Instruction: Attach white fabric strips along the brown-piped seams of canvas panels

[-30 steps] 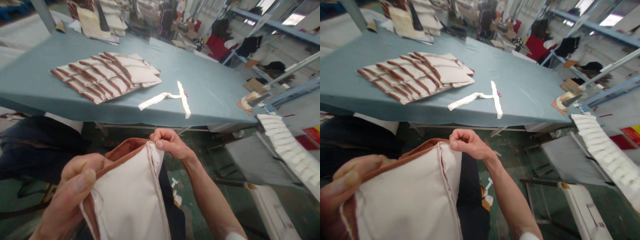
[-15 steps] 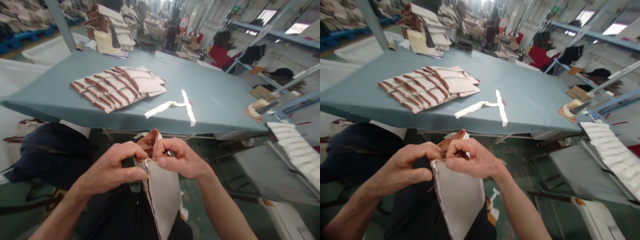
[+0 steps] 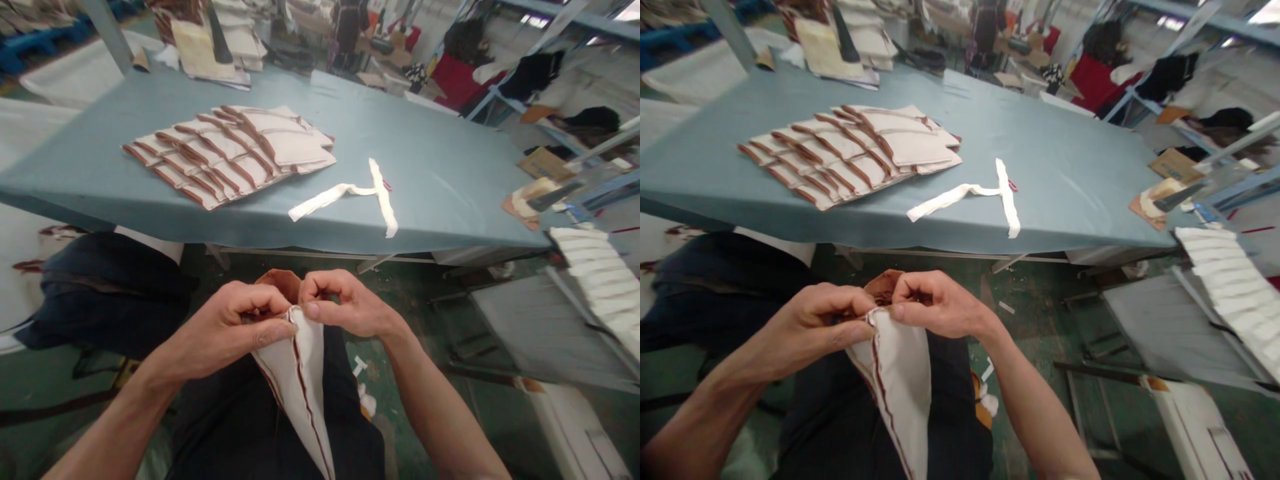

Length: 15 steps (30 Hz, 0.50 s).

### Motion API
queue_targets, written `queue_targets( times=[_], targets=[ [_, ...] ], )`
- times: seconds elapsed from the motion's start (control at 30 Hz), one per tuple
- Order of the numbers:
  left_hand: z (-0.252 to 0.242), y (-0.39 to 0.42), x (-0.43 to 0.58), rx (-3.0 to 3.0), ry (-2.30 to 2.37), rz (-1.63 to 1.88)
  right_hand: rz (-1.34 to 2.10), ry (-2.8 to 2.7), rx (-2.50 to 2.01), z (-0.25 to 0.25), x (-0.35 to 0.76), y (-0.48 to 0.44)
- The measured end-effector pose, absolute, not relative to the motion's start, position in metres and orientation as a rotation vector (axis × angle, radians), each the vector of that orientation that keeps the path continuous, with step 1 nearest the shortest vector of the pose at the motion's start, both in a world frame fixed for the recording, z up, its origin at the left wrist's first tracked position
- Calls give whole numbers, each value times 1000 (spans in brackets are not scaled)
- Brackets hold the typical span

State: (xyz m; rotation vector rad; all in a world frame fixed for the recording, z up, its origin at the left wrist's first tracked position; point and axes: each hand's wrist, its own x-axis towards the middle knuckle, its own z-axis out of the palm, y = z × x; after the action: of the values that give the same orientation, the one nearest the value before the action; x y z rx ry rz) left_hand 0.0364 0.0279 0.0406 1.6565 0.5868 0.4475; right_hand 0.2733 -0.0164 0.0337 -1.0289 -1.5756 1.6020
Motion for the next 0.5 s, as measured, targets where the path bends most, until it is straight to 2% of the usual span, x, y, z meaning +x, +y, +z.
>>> queue_targets(
  times=[0.3, 0.5],
  targets=[
    [36, 28, 37, 1627, 606, 460, 1693, -1458, -970, 20, 274, -17],
    [42, 22, 37, 1547, 662, 433, 1603, -1572, -1047, 32, 277, -17]
  ],
)
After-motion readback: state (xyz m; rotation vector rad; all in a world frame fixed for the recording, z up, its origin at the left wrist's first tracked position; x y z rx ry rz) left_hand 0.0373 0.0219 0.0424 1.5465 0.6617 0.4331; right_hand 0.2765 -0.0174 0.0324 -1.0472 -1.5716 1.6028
